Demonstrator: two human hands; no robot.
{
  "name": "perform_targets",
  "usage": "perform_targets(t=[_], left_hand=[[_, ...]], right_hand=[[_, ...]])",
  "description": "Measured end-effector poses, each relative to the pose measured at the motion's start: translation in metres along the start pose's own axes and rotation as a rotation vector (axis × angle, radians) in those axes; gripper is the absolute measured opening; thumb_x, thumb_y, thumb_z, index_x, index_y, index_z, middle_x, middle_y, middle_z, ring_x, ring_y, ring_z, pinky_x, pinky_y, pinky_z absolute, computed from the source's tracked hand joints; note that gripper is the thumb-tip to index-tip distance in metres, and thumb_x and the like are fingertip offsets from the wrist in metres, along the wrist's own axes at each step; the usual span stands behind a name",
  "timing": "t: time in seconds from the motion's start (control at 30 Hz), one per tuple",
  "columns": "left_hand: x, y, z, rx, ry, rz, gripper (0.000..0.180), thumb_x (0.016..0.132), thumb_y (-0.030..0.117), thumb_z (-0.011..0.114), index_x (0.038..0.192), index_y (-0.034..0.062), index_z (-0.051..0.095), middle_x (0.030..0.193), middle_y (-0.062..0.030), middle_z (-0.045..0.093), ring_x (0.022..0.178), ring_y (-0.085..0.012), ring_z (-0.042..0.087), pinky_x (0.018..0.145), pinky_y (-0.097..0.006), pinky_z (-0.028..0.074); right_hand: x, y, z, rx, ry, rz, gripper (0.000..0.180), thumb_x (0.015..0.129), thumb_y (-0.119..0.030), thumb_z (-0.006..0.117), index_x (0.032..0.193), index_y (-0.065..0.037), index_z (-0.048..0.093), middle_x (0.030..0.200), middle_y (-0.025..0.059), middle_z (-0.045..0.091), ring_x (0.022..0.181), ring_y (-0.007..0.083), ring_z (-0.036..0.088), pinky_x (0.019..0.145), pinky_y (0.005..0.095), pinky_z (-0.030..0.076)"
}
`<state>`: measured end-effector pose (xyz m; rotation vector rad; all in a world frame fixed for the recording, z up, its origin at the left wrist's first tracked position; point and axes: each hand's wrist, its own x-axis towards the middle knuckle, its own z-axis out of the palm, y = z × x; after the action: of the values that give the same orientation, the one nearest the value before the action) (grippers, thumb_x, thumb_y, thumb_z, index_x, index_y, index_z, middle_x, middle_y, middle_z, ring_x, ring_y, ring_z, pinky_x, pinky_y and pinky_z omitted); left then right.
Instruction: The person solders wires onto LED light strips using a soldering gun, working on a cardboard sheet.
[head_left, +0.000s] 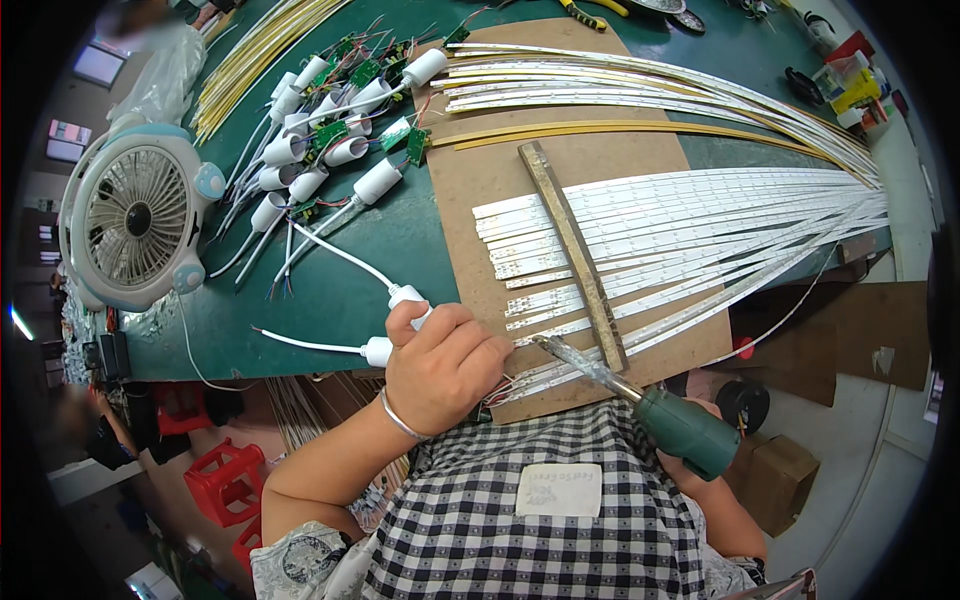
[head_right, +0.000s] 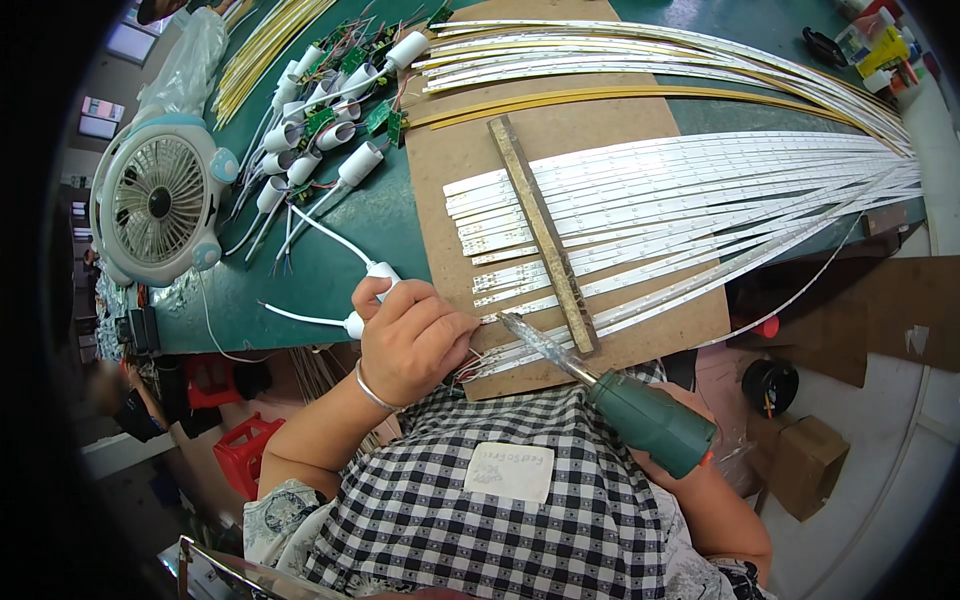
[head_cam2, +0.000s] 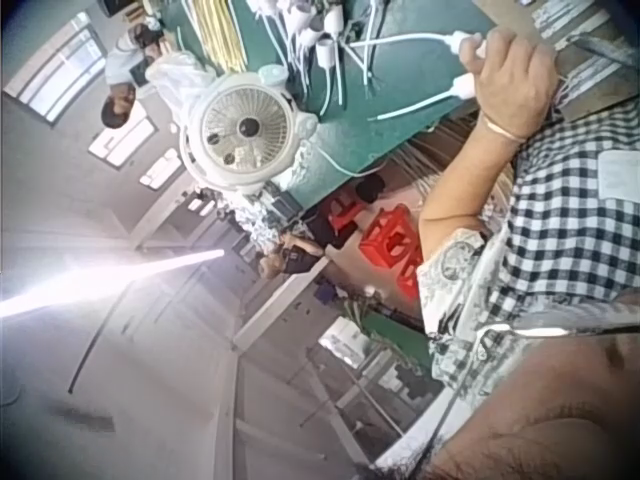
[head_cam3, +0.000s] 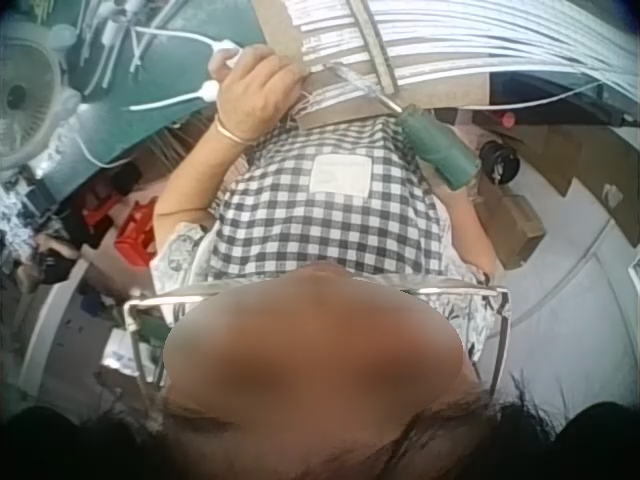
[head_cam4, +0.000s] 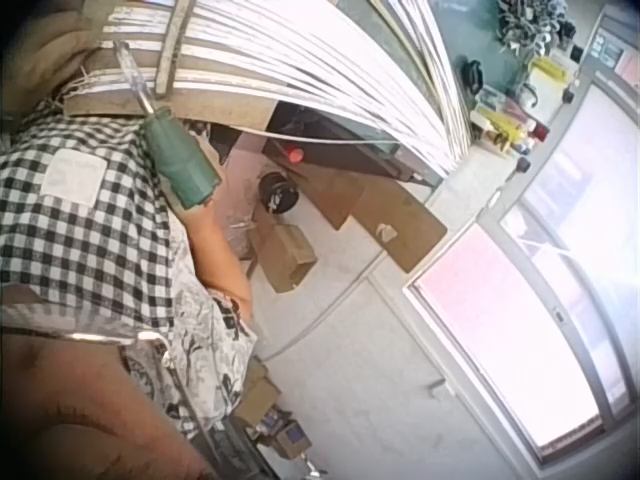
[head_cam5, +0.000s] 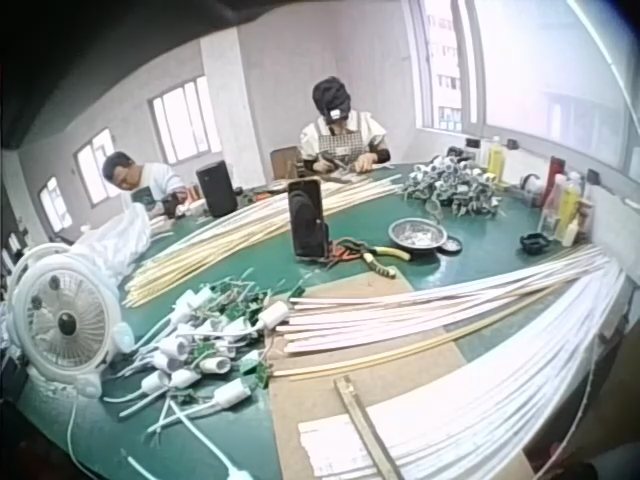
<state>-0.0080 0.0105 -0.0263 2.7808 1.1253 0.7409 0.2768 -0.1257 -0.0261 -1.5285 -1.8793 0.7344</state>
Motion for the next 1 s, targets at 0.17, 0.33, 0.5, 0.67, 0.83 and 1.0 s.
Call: perform_targets(t=[0.17, 0.33, 0.5, 0.67, 0.83, 1.0], left_hand=[[0.0014, 0.0017, 0.0012, 0.01, 0.004, -0.023, 0.02, 0.058, 0.012, 0.073, 0.075, 0.0161, 0.064, 0.074, 0.0052, 0.058, 0.079, -0.0142, 0.055, 0.086, -0.04, 0.028], [0.0034, 0.004, 0.0009, 0.045, 0.011, -0.042, 0.017, 0.06, 0.013, 0.072, 0.074, 0.0165, 0.064, 0.074, 0.0055, 0.058, 0.079, -0.0139, 0.055, 0.088, -0.04, 0.027], [0.0027, 0.0044, 0.002, 0.05, -0.002, -0.05, 0.016, 0.06, 0.013, 0.071, 0.074, 0.0168, 0.064, 0.074, 0.0058, 0.058, 0.08, -0.0136, 0.056, 0.09, -0.041, 0.026], [0.0029, 0.0042, 0.0028, 0.045, -0.003, -0.05, 0.017, 0.06, 0.013, 0.07, 0.075, 0.0167, 0.063, 0.074, 0.0057, 0.058, 0.08, -0.0139, 0.056, 0.09, -0.042, 0.025], [0.0047, 0.0045, 0.0012, 0.04, -0.028, -0.058, 0.017, 0.06, 0.013, 0.071, 0.075, 0.0165, 0.063, 0.074, 0.0058, 0.058, 0.082, -0.0142, 0.056, 0.091, -0.043, 0.025], [0.0041, 0.004, 0.0006, 0.06, -0.041, -0.049, 0.014, 0.063, 0.016, 0.069, 0.075, 0.0173, 0.062, 0.075, 0.0054, 0.055, 0.085, -0.0145, 0.055, 0.089, -0.043, 0.025]], right_hand=[[0.0021, -0.0021, -0.0005, 0.067, -0.043, 0.032, 0.038, 0.075, -0.026, 0.069, 0.103, -0.001, 0.063, 0.099, 0.0137, 0.064, 0.086, 0.0291, 0.064, 0.077, 0.0344, 0.05], [-0.0015, -0.0016, 0.0067, 0.246, -0.06, 0.145, 0.038, 0.075, -0.024, 0.07, 0.104, -0.001, 0.063, 0.1, 0.0136, 0.064, 0.091, 0.0274, 0.063, 0.08, 0.0342, 0.05], [0.0036, -0.0033, 0.0033, 0.119, -0.095, 0.061, 0.04, 0.075, -0.024, 0.071, 0.107, 0.0, 0.062, 0.102, 0.0139, 0.064, 0.093, 0.0268, 0.063, 0.081, 0.034, 0.05], [0.0043, -0.0025, 0.0033, 0.116, -0.079, 0.048, 0.041, 0.075, -0.024, 0.071, 0.108, 0.0, 0.061, 0.104, 0.0141, 0.063, 0.091, 0.0272, 0.063, 0.081, 0.0341, 0.05], [0.0008, 0.001, 0.0023, 0.284, -0.075, 0.199, 0.028, 0.081, -0.026, 0.066, 0.095, -0.002, 0.063, 0.085, 0.009, 0.062, 0.075, 0.0226, 0.061, 0.071, 0.034, 0.046], [0.0006, -0.0027, 0.0019, 0.196, 0.035, 0.152, 0.024, 0.083, -0.025, 0.063, 0.09, -0.002, 0.063, 0.076, 0.0061, 0.062, 0.066, 0.0196, 0.059, 0.064, 0.0316, 0.045]])
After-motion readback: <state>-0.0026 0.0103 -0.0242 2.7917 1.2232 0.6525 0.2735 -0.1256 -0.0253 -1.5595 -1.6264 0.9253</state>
